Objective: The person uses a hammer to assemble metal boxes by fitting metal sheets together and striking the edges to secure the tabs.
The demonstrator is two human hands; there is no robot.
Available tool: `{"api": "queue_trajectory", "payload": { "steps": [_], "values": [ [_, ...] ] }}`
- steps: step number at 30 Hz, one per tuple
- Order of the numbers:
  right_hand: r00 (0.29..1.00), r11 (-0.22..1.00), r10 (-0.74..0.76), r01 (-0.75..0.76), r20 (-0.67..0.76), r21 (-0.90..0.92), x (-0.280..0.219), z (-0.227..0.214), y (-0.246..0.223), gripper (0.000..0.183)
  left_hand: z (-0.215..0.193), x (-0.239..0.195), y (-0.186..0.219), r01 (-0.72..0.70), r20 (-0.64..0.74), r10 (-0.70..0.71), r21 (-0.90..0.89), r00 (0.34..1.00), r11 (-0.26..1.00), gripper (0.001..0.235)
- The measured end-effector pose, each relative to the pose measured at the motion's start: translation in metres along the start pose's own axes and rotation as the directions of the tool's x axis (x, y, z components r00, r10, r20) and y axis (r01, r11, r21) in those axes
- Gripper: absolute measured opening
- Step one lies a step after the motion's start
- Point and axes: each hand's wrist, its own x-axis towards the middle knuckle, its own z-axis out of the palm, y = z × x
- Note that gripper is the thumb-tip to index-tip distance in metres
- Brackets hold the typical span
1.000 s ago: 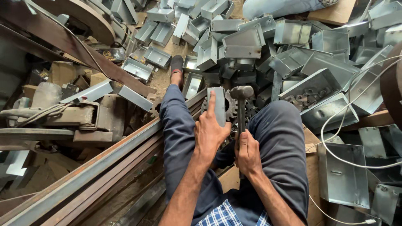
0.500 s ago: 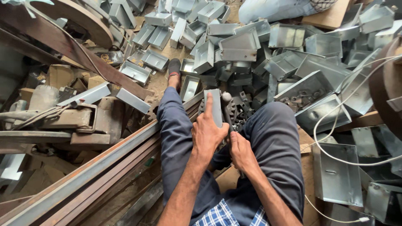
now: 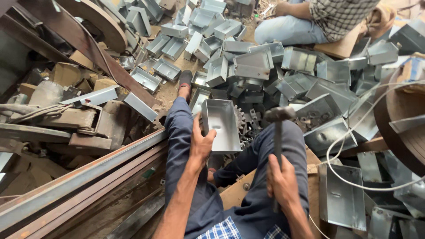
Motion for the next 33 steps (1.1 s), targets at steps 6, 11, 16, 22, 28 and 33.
{"api": "queue_trajectory", "payload": {
  "steps": [6, 11, 16, 22, 28, 33],
  "values": [
    [0.995, 0.991, -0.001, -0.012, -0.098, -0.135, -0.009, -0.032, 0.010, 0.025, 0.002, 0.014, -0.013, 0.138, 0.131, -0.085, -0.474, 0.988, 0.870, 0.065],
    [0.961, 0.961, 0.271, -0.274, 0.064, 0.039, 0.021, -0.056, 0.020, 0.030, 0.007, 0.004, -0.017, 0.217, 0.182, -0.129, -0.640, 0.975, 0.737, 0.066],
    [0.969, 0.969, 0.242, -0.238, 0.050, -0.073, 0.033, -0.048, 0.025, 0.034, 0.009, -0.006, -0.030, 0.284, 0.187, -0.213, -0.663, 0.959, 0.693, 0.068],
    [0.959, 0.947, 0.282, -0.274, 0.023, -0.167, 0.034, -0.043, 0.016, 0.044, 0.004, -0.003, -0.040, 0.518, 0.351, -0.411, -0.741, 0.842, 0.428, 0.054],
    [0.957, 0.948, 0.288, -0.279, 0.036, -0.155, 0.035, -0.043, 0.016, 0.045, 0.001, -0.001, -0.031, 0.441, 0.351, -0.275, -0.785, 0.895, 0.435, 0.055],
    [0.956, 0.945, 0.293, -0.285, 0.031, -0.160, 0.031, -0.038, 0.012, 0.045, 0.002, -0.001, -0.027, 0.515, 0.331, -0.410, -0.687, 0.850, 0.512, 0.058]
  ]
}}
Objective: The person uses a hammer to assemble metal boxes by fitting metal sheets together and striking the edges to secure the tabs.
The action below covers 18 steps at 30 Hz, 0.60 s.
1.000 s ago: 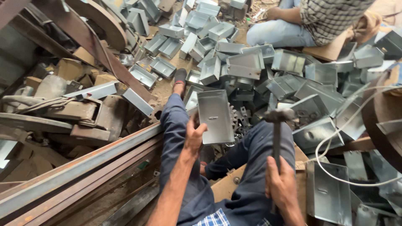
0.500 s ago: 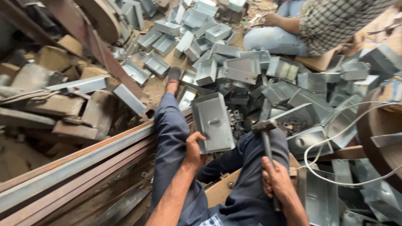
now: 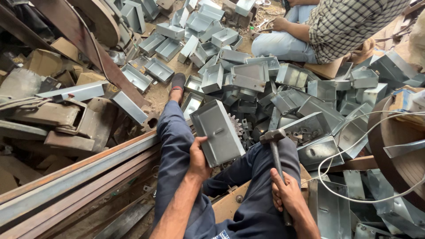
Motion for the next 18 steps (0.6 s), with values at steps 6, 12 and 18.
{"api": "queue_trajectory", "payload": {
  "steps": [6, 12, 18],
  "values": [
    [0.966, 0.965, -0.256, 0.255, 0.022, 0.055, -0.024, -0.005, 0.015, 0.028, -0.010, 0.012, -0.013, -0.165, -0.067, 0.188, 0.256, 0.980, 0.952, 0.055],
    [0.860, 0.813, -0.509, 0.474, 0.018, 0.338, -0.030, 0.003, 0.023, 0.050, -0.017, 0.039, -0.020, -0.278, -0.069, 0.542, 0.800, 0.838, 0.531, 0.062],
    [0.945, 0.914, -0.326, 0.311, 0.015, 0.261, -0.014, -0.011, 0.021, 0.051, -0.005, 0.067, -0.016, -0.402, 0.056, 0.604, 0.794, 0.795, 0.456, 0.054]
  ]
}}
